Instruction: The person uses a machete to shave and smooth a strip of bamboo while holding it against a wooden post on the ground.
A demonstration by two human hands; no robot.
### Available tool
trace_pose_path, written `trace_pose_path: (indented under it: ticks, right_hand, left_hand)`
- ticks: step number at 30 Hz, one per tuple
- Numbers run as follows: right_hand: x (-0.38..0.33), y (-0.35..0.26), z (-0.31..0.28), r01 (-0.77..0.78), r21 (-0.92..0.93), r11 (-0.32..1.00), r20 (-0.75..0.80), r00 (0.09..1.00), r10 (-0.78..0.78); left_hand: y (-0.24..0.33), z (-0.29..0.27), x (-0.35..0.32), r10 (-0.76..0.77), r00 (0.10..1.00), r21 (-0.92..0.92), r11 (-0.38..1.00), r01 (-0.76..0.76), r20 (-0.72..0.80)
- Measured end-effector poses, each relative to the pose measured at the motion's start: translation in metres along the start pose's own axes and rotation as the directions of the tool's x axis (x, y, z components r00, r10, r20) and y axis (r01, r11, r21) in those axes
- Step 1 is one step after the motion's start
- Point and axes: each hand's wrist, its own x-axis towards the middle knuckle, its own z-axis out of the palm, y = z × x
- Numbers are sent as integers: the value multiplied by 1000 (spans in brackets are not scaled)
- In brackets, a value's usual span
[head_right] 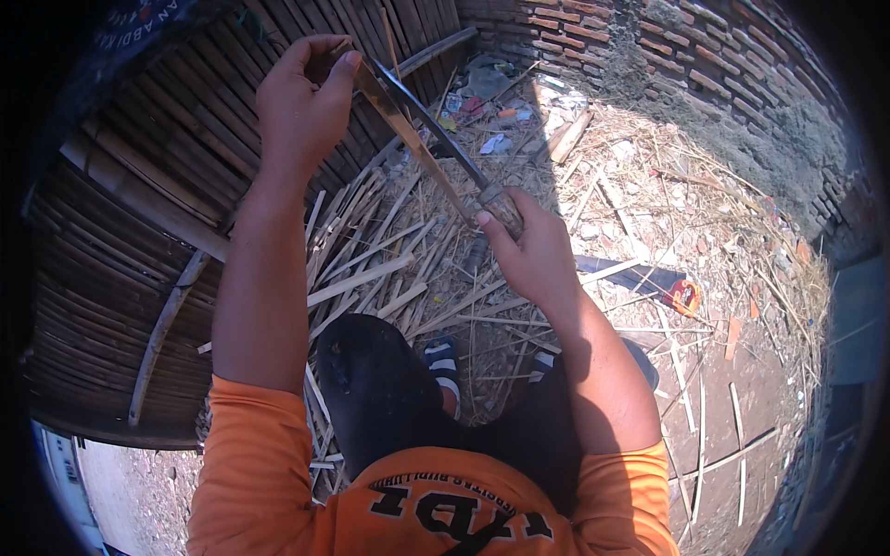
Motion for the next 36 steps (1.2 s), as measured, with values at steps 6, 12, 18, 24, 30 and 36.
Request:
trace_pose_path:
  ticks: [6, 12, 18, 24, 30, 36]
  right_hand:
    - [-2, -14, 7, -16, -113, 993, 28, 999, 19]
    - [11, 56, 17, -204, -372, 906, 221, 928, 300]
    - [7, 11, 18, -133, -29, 991, 34, 990, 134]
    - [-10, -13, 48, -7, -8, 1000, 72, 997, 8]
    - [-5, -4, 63, -68, 14, 998, 148, 987, 65]
    - [-2, -11, 56, -100, 19, 995, 205, 974, 94]
  left_hand:
    - [9, -4, -1, -74, 997, 71, 995, 71, 30]
    - [4, -10, -3, -43, 998, 46, 998, 42, 35]
    - [-8, -24, -5, -108, 994, 73, 992, 105, 33]
    - [-5, -21, -11, -85, 996, 21, 996, 85, -28]
    - [-15, -30, -12, -183, 982, 50, 981, 185, -46]
    - [-12, -26, -19, -141, 987, 2, 990, 142, -76]
